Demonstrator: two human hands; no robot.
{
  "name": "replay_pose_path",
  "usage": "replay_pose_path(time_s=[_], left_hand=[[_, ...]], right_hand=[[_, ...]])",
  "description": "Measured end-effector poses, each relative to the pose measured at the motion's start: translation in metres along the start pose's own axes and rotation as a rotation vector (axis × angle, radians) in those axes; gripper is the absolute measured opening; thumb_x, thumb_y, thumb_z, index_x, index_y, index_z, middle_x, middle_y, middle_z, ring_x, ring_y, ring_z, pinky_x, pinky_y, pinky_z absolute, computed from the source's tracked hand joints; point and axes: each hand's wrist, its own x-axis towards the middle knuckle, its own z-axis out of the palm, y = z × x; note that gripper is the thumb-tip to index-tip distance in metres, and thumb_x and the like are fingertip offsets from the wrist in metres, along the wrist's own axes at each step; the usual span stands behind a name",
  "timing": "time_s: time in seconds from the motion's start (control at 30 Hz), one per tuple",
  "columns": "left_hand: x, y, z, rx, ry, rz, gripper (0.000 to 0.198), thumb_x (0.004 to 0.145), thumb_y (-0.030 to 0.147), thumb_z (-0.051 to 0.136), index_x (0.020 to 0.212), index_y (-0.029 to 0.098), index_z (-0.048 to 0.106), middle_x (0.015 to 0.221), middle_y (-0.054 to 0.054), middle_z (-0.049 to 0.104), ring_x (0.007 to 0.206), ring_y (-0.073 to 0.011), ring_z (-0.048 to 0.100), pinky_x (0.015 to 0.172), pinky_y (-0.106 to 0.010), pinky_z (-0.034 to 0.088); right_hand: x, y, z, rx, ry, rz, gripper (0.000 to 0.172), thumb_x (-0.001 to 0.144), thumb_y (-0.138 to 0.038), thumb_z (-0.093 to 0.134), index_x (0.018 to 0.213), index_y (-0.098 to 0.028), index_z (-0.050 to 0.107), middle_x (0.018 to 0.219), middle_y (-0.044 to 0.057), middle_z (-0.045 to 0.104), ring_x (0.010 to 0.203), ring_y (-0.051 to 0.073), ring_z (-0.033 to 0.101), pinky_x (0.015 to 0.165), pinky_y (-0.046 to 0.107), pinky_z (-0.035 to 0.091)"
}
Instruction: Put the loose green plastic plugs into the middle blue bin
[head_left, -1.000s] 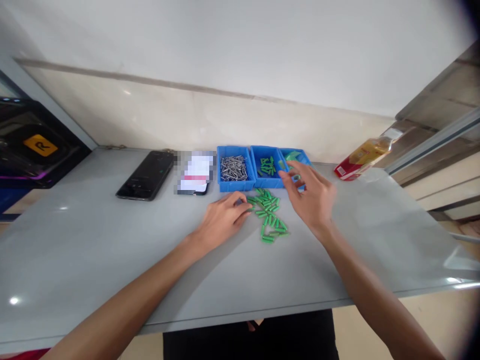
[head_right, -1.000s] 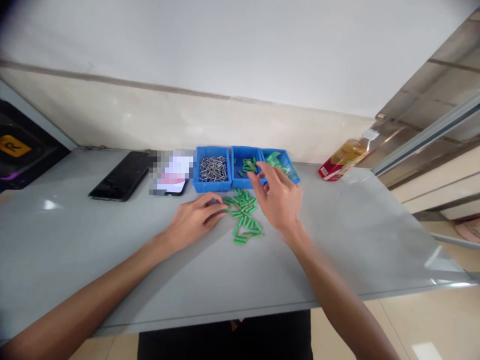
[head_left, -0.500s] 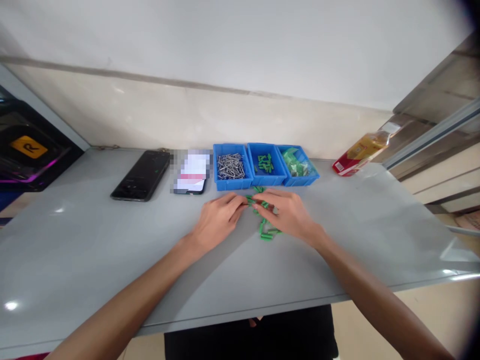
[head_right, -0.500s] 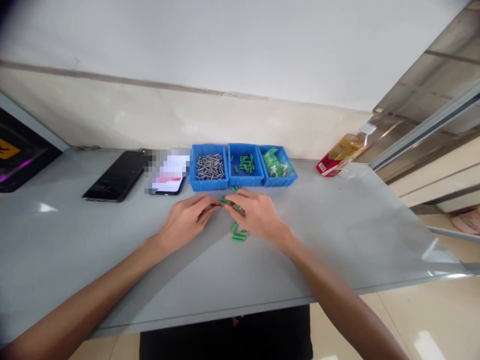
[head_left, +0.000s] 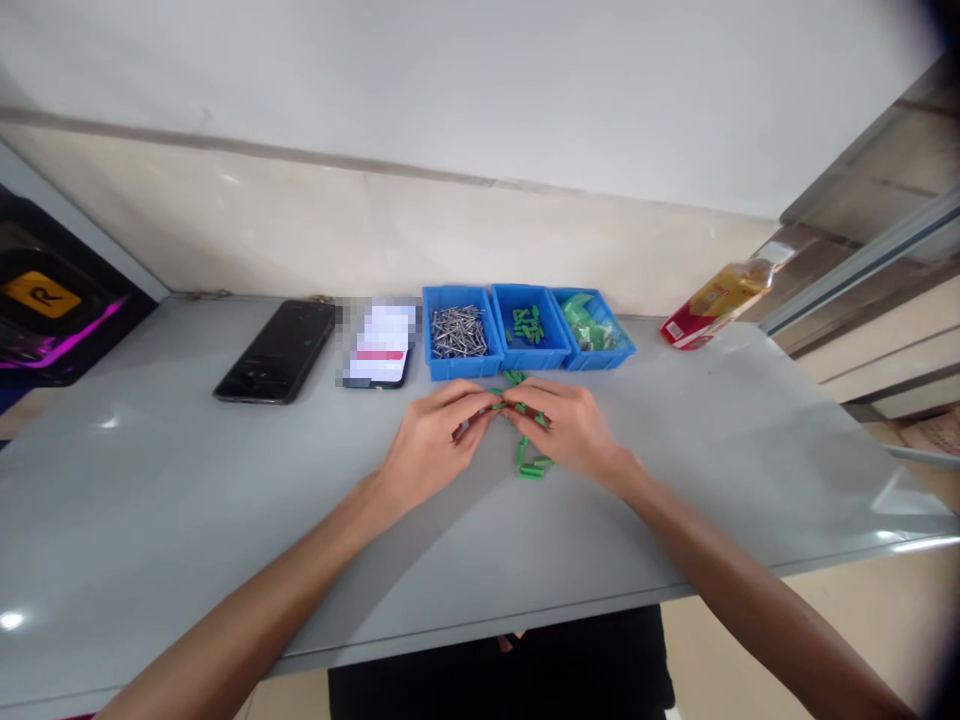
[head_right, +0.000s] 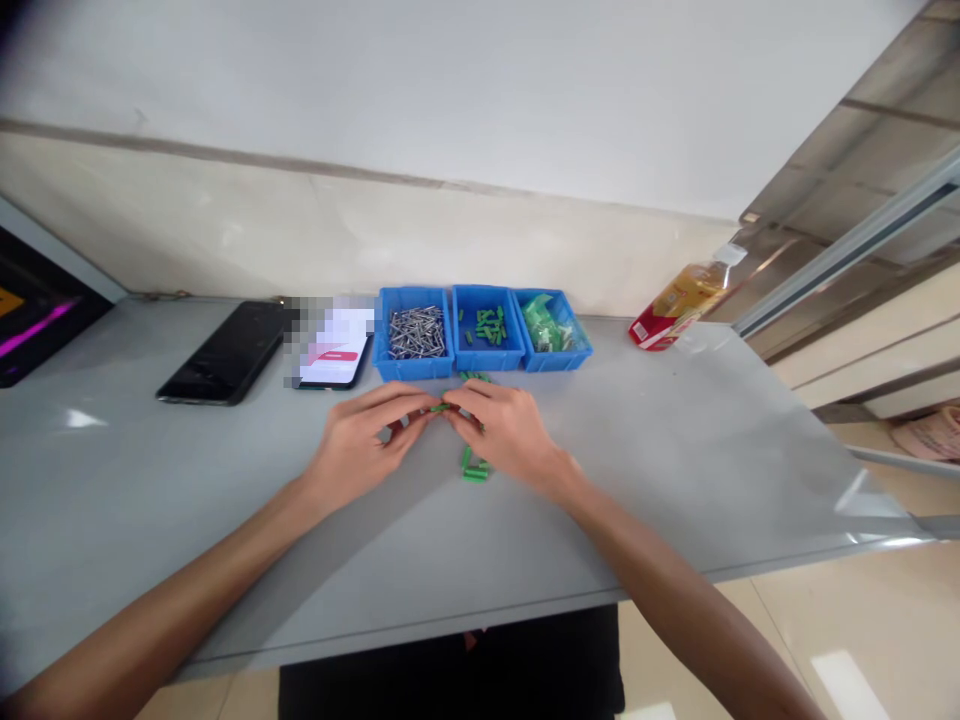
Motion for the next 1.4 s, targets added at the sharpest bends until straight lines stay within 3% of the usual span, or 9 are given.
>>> replay_pose_path(time_s=[0.2, 0.33, 0.53, 0.6, 0.8, 0.9, 1.17, 1.27, 1.4], left_hand=[[0.002, -0.002, -0.002, 0.047, -0.019, -0.033, 0.015, 0.088, 0.013, 0.056, 0.094, 0.016, 0.069, 0.093, -0.003, 0.068, 0.070, -0.0093, 0.061, 0.062, -0.020, 0.049], [0.000, -0.003, -0.002, 0.125, -0.146, -0.088, 0.014, 0.088, 0.017, 0.055, 0.090, 0.018, 0.069, 0.094, -0.002, 0.069, 0.074, -0.0114, 0.062, 0.061, -0.022, 0.047], [-0.004, -0.008, 0.000, 0.375, -0.326, -0.103, 0.027, 0.090, 0.022, 0.052, 0.115, 0.026, 0.063, 0.115, -0.003, 0.061, 0.091, -0.0169, 0.063, 0.064, -0.025, 0.047], [-0.005, -0.011, 0.004, 0.420, -0.356, -0.097, 0.026, 0.091, 0.025, 0.050, 0.114, 0.027, 0.063, 0.117, -0.002, 0.060, 0.089, -0.0168, 0.063, 0.062, -0.025, 0.046], [-0.005, -0.014, 0.008, 0.412, -0.368, -0.152, 0.021, 0.093, 0.030, 0.049, 0.106, 0.030, 0.065, 0.113, 0.001, 0.060, 0.082, -0.0143, 0.064, 0.066, -0.026, 0.047], [-0.003, -0.012, 0.008, 0.450, -0.381, -0.149, 0.031, 0.092, 0.031, 0.050, 0.123, 0.031, 0.056, 0.113, -0.001, 0.060, 0.082, -0.0158, 0.064, 0.062, -0.026, 0.046], [-0.001, -0.013, 0.015, 0.500, -0.357, -0.138, 0.025, 0.094, 0.030, 0.045, 0.112, 0.028, 0.062, 0.105, -0.003, 0.060, 0.080, -0.0160, 0.063, 0.058, -0.025, 0.043], [-0.002, -0.014, 0.013, 0.453, -0.357, -0.137, 0.022, 0.094, 0.027, 0.045, 0.105, 0.025, 0.064, 0.104, -0.002, 0.060, 0.078, -0.0152, 0.063, 0.058, -0.026, 0.043], [-0.002, -0.013, 0.006, 0.444, -0.387, -0.105, 0.018, 0.094, 0.025, 0.045, 0.097, 0.022, 0.063, 0.104, -0.002, 0.060, 0.071, -0.0128, 0.061, 0.055, -0.025, 0.040]], right_hand=[[0.000, -0.007, -0.005, 0.128, 0.049, -0.015, 0.011, 0.089, -0.020, 0.055, 0.094, -0.019, 0.064, 0.086, 0.001, 0.066, 0.060, 0.007, 0.054, 0.061, 0.021, 0.044], [-0.001, -0.008, -0.004, 0.103, 0.007, -0.035, 0.012, 0.088, -0.020, 0.053, 0.094, -0.018, 0.064, 0.085, 0.002, 0.065, 0.061, 0.008, 0.054, 0.061, 0.022, 0.044], [0.004, -0.009, -0.025, 0.311, -0.370, 0.056, 0.007, 0.084, -0.020, 0.057, 0.087, -0.019, 0.064, 0.072, -0.001, 0.065, 0.064, 0.009, 0.061, 0.058, 0.019, 0.046], [0.009, -0.009, -0.035, 0.395, -0.404, 0.095, 0.007, 0.084, -0.022, 0.059, 0.088, -0.020, 0.065, 0.072, -0.002, 0.066, 0.064, 0.009, 0.063, 0.056, 0.018, 0.048], [0.023, 0.007, -0.038, 0.131, 0.211, 0.281, 0.029, 0.089, -0.030, 0.053, 0.117, -0.025, 0.058, 0.104, 0.004, 0.067, 0.069, 0.013, 0.066, 0.059, 0.025, 0.050], [0.021, 0.016, -0.034, 0.006, 0.275, 0.340, 0.048, 0.086, -0.031, 0.056, 0.133, -0.028, 0.046, 0.112, 0.005, 0.065, 0.069, 0.015, 0.067, 0.061, 0.028, 0.051], [0.013, 0.021, -0.030, -0.020, -0.027, 0.291, 0.012, 0.083, -0.026, 0.059, 0.086, -0.021, 0.069, 0.084, 0.002, 0.071, 0.060, 0.012, 0.062, 0.062, 0.026, 0.047], [0.011, 0.023, -0.027, -0.092, -0.178, 0.257, 0.007, 0.079, -0.024, 0.064, 0.081, -0.021, 0.070, 0.079, 0.001, 0.071, 0.059, 0.012, 0.060, 0.060, 0.026, 0.044], [0.008, 0.023, -0.022, -0.073, -0.218, 0.196, 0.009, 0.082, -0.025, 0.062, 0.083, -0.022, 0.070, 0.081, 0.001, 0.070, 0.062, 0.012, 0.060, 0.059, 0.024, 0.042]])
